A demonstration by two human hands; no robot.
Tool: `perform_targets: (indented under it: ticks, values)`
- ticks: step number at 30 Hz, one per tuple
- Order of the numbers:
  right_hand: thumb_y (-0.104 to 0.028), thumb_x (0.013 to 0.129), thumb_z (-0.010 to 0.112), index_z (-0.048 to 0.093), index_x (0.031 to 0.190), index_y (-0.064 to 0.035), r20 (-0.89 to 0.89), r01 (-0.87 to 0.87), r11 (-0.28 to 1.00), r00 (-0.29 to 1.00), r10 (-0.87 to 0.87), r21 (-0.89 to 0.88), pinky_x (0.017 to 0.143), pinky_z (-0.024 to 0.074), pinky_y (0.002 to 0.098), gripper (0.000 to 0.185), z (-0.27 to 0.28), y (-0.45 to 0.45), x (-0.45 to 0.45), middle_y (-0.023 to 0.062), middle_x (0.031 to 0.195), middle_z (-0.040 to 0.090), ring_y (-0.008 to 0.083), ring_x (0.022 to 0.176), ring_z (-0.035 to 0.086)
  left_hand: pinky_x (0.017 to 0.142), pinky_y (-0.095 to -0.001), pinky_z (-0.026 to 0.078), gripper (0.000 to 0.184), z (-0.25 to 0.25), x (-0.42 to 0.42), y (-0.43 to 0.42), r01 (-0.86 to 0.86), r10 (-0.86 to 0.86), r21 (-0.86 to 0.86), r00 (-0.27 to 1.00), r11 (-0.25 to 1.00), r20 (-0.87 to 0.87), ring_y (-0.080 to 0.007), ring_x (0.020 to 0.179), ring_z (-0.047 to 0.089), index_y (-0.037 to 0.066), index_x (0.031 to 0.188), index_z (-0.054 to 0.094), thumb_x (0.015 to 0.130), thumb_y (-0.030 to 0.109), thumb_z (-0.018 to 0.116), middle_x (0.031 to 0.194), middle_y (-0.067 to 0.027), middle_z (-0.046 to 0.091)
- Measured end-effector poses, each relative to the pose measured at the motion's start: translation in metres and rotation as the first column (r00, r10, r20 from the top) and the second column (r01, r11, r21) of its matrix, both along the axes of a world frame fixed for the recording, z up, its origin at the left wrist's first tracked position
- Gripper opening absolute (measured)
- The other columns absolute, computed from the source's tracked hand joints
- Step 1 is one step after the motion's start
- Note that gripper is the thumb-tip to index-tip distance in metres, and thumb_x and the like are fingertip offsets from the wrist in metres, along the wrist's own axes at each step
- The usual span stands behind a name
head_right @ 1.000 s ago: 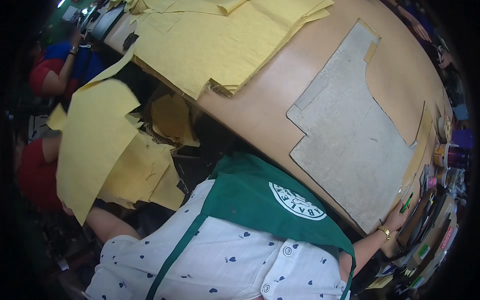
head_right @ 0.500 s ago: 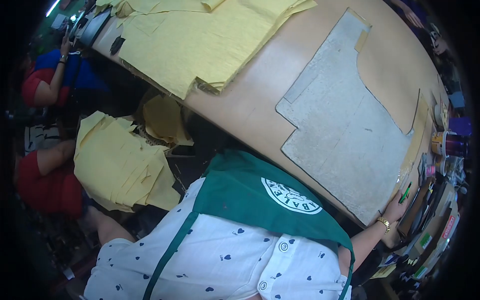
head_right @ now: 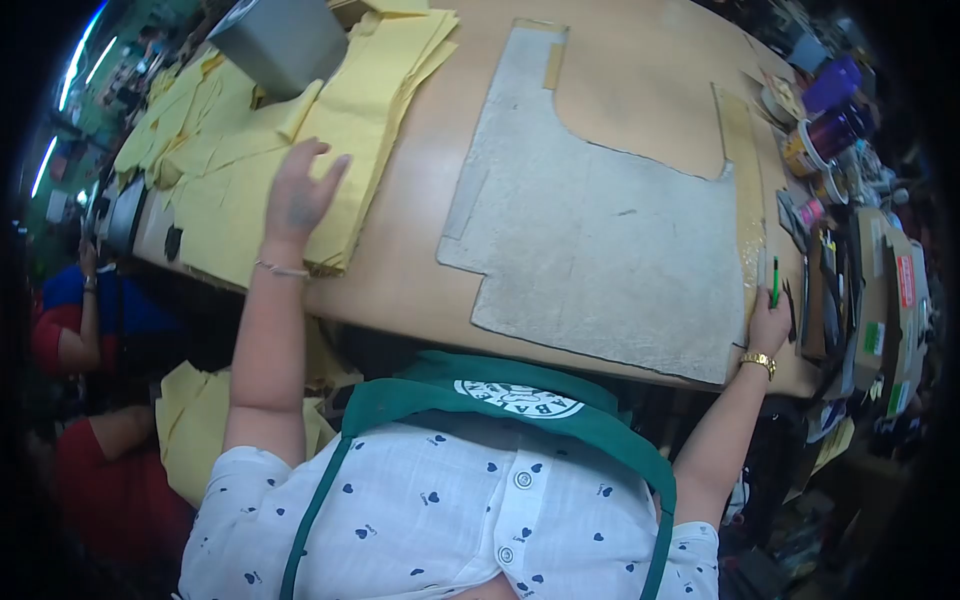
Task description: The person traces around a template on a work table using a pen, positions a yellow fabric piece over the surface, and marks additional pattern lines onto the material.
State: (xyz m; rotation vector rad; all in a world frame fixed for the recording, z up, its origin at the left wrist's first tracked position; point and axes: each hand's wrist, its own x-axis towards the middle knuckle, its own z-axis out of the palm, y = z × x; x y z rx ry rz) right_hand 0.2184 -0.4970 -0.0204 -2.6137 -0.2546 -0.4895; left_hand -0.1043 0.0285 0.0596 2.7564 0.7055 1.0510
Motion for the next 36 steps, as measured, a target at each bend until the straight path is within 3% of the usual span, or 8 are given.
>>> perform_targets:
  ticks: [3, 6, 11, 13, 15, 26, 32, 36]
  values:
    - [-0.028, 0.079, 0.056, 0.057, 0.083, -0.0013, -0.053, 0.043, 0.998, 0.998, -0.045, -0.044, 0.061, 0.0426, 0.0338, 0.027, 0.003, 0.001, -0.001, 0.0165, 0.07, 0.057, 0.0273, 0.064, 0.055, 0.069, -0.0398, 0.046, 0.034, -0.001, 0.042, -0.018, -0.334, 0.194, -0.219, 0.851, 0.917, -0.488, -0.0339, 0.08, 0.057, 0.001, 0.079, 0.055, 0.072, 0.034, 0.062, 0.087, -0.0186, 0.058]
    - [-0.028, 0.078, 0.057, 0.057, 0.083, -0.0011, -0.021, 0.016, 1.0, 1.0, -0.015, 0.015, 0.061, 0.0426, 0.0339, 0.028, 0.001, 0.001, -0.002, 0.0163, 0.07, 0.057, 0.0282, 0.065, 0.055, 0.065, -0.0413, 0.046, 0.036, -0.026, 0.044, -0.013, -0.275, 0.241, -0.025, 0.879, 0.961, -0.412, -0.0355, 0.074, 0.057, 0.001, 0.076, 0.054, 0.072, 0.036, 0.061, 0.077, -0.0186, 0.057]
    - [-0.026, 0.075, 0.058, 0.057, 0.082, -0.0014, -0.046, 0.097, 0.995, 0.994, -0.095, 0.032, 0.062, 0.0424, 0.0361, 0.026, 0.012, 0.014, -0.012, 0.0173, 0.072, 0.057, 0.03, 0.066, 0.055, 0.06, -0.042, 0.043, 0.033, -0.028, 0.032, -0.008, -0.137, 0.115, -0.042, 0.936, 0.99, -0.332, -0.0372, 0.068, 0.053, 0.001, 0.072, 0.052, 0.073, 0.033, 0.06, 0.07, -0.0195, 0.055]
    - [-0.026, 0.075, 0.055, 0.053, 0.073, 0.0009, 0.055, 0.058, 0.998, 0.997, -0.057, -0.002, 0.061, 0.041, 0.0402, 0.027, 0.011, 0.015, -0.013, 0.0213, 0.072, 0.054, 0.0353, 0.067, 0.052, 0.059, -0.0412, 0.042, 0.032, -0.027, 0.033, -0.007, -0.16, 0.112, -0.102, 0.922, 0.982, -0.37, -0.0364, 0.066, 0.053, 0.001, 0.069, 0.051, 0.075, 0.031, 0.058, 0.069, -0.0188, 0.055]
    - [-0.027, 0.074, 0.055, 0.052, 0.072, 0.001, 0.022, 0.07, 0.996, 0.997, -0.072, 0.06, 0.063, 0.0407, 0.0418, 0.028, 0.017, 0.019, -0.017, 0.0214, 0.075, 0.054, 0.0363, 0.071, 0.052, 0.058, -0.0402, 0.042, 0.032, -0.015, 0.036, -0.017, -0.213, 0.13, -0.18, 0.912, 0.96, -0.389, -0.036, 0.064, 0.052, 0.0, 0.069, 0.052, 0.078, 0.031, 0.055, 0.067, -0.0181, 0.055]
    - [-0.03, 0.072, 0.059, 0.058, 0.084, -0.0037, 0.154, 0.144, 0.986, 0.979, -0.13, -0.081, 0.076, 0.0389, 0.0399, 0.029, 0.004, 0.01, -0.01, 0.0147, 0.083, 0.053, 0.0317, 0.084, 0.048, 0.056, -0.0394, 0.041, 0.034, -0.015, 0.036, -0.016, -0.237, 0.159, -0.157, 0.905, 0.959, -0.395, -0.0349, 0.062, 0.053, -0.001, 0.071, 0.053, 0.085, 0.029, 0.045, 0.067, -0.0187, 0.056]
    - [-0.032, 0.072, 0.06, 0.059, 0.089, -0.0064, 0.131, 0.173, 0.977, 0.979, -0.157, -0.126, 0.078, 0.0387, 0.0392, 0.031, 0.004, 0.01, -0.009, 0.0131, 0.09, 0.052, 0.0301, 0.089, 0.046, 0.057, -0.0402, 0.042, 0.031, -0.017, 0.036, -0.015, -0.237, 0.172, -0.115, 0.897, 0.965, -0.407, -0.0359, 0.064, 0.053, 0.0, 0.073, 0.053, 0.085, 0.027, 0.043, 0.069, -0.0195, 0.056]
    - [-0.035, 0.073, 0.058, 0.06, 0.092, -0.0105, 0.021, 0.243, 0.96, 0.97, -0.242, -0.139, 0.081, 0.0386, 0.0401, 0.031, 0.013, 0.017, -0.016, 0.0084, 0.096, 0.052, 0.0278, 0.096, 0.044, 0.057, -0.0402, 0.042, 0.028, -0.013, 0.035, -0.015, -0.225, 0.154, -0.145, 0.908, 0.963, -0.389, -0.0356, 0.064, 0.054, 0.0, 0.074, 0.053, 0.084, 0.024, 0.042, 0.069, -0.0194, 0.056]
